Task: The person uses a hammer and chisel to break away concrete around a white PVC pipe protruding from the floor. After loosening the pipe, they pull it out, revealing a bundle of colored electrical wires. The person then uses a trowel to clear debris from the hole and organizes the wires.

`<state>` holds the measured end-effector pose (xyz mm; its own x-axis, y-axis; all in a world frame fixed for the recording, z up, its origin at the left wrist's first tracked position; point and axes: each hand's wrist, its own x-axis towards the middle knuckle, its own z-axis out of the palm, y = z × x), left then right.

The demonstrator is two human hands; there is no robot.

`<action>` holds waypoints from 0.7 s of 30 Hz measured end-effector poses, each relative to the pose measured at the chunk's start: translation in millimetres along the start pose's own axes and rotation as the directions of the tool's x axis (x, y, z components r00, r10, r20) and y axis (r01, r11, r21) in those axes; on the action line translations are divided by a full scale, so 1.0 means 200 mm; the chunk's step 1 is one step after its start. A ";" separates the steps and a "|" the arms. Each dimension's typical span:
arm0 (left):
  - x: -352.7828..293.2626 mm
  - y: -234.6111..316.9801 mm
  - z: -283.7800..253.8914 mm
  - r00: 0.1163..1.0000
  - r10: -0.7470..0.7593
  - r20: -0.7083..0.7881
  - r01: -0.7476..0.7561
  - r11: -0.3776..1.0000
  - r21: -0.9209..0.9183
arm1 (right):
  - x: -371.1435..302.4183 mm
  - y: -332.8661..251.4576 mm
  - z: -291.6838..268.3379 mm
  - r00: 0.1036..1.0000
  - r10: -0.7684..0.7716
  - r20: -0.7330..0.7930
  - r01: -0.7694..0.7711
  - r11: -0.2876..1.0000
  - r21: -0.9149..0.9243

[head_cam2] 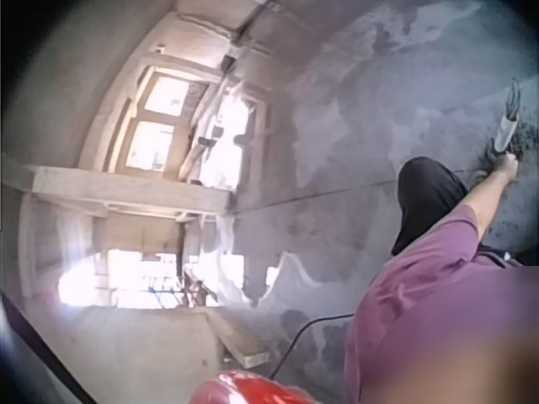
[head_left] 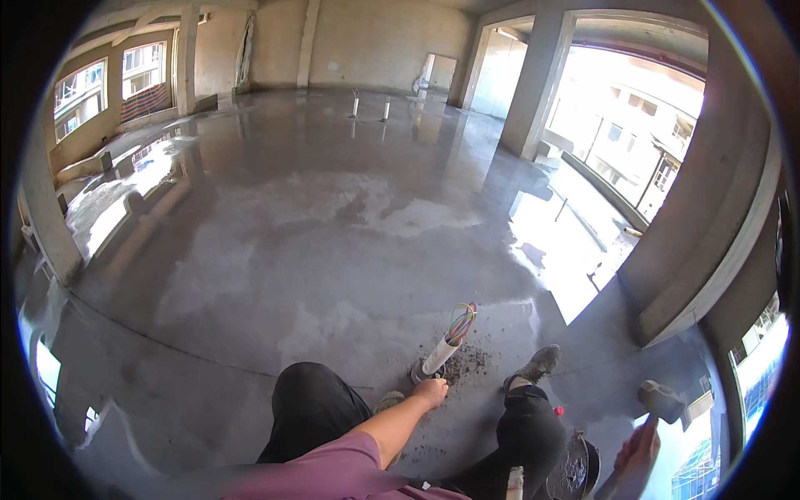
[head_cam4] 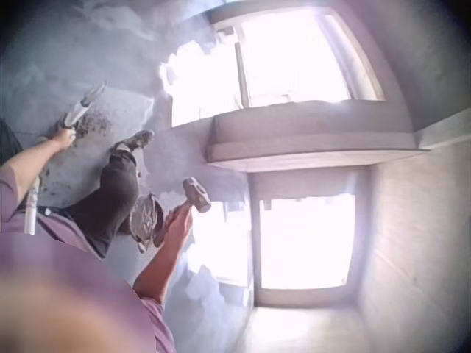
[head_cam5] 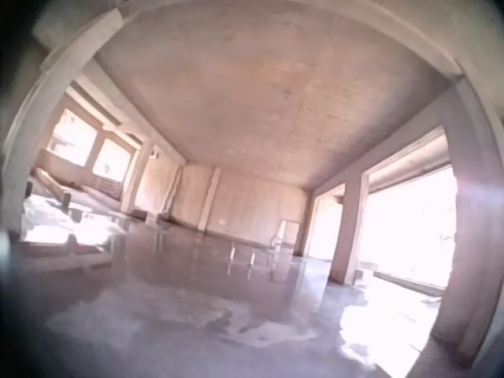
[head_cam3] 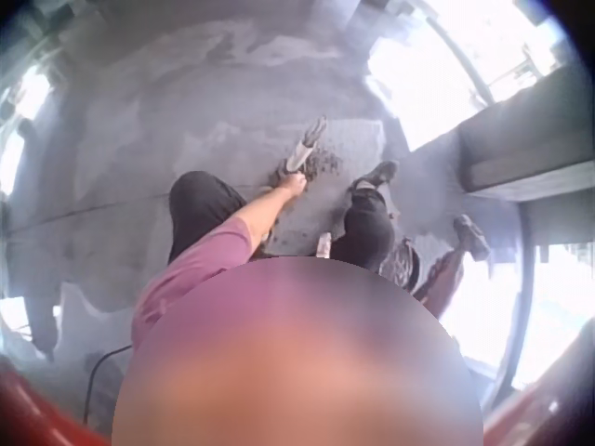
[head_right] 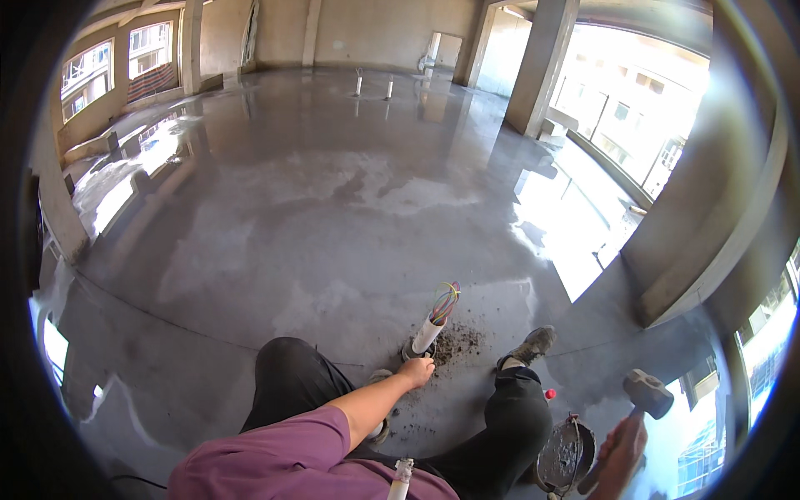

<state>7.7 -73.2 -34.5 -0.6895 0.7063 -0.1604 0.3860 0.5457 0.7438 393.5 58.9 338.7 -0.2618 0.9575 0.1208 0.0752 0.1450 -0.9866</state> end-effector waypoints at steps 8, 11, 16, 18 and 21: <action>-0.05 0.05 -0.05 0.999 0.007 0.031 -0.008 0.999 0.040 | 0.34 0.32 -0.04 0.956 0.165 0.243 -0.078 0.940 -0.332; -0.05 0.03 -0.06 0.999 0.015 0.047 -0.018 0.998 0.054 | 0.39 0.66 0.13 0.906 0.239 0.351 -0.077 0.906 -0.416; -0.06 -0.02 -0.08 0.999 0.042 0.030 -0.042 0.999 0.003 | 0.30 1.17 0.25 0.625 0.530 0.574 -0.382 0.848 -0.367; -0.06 -0.07 -0.10 0.997 0.073 0.037 -0.074 0.997 0.022 | 0.30 1.21 0.27 0.549 0.579 0.604 -0.436 0.814 -0.383; -0.12 -0.09 -0.14 0.993 0.026 0.113 -0.025 1.000 -0.012 | 0.25 1.12 0.31 0.481 0.539 0.691 -0.550 0.800 -0.241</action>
<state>0.4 -113.4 -26.3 -0.6055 0.7668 -0.2129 0.3956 0.5221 0.7555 338.8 123.4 116.8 -0.7503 0.3670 -0.5499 0.4362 -0.3502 -0.8289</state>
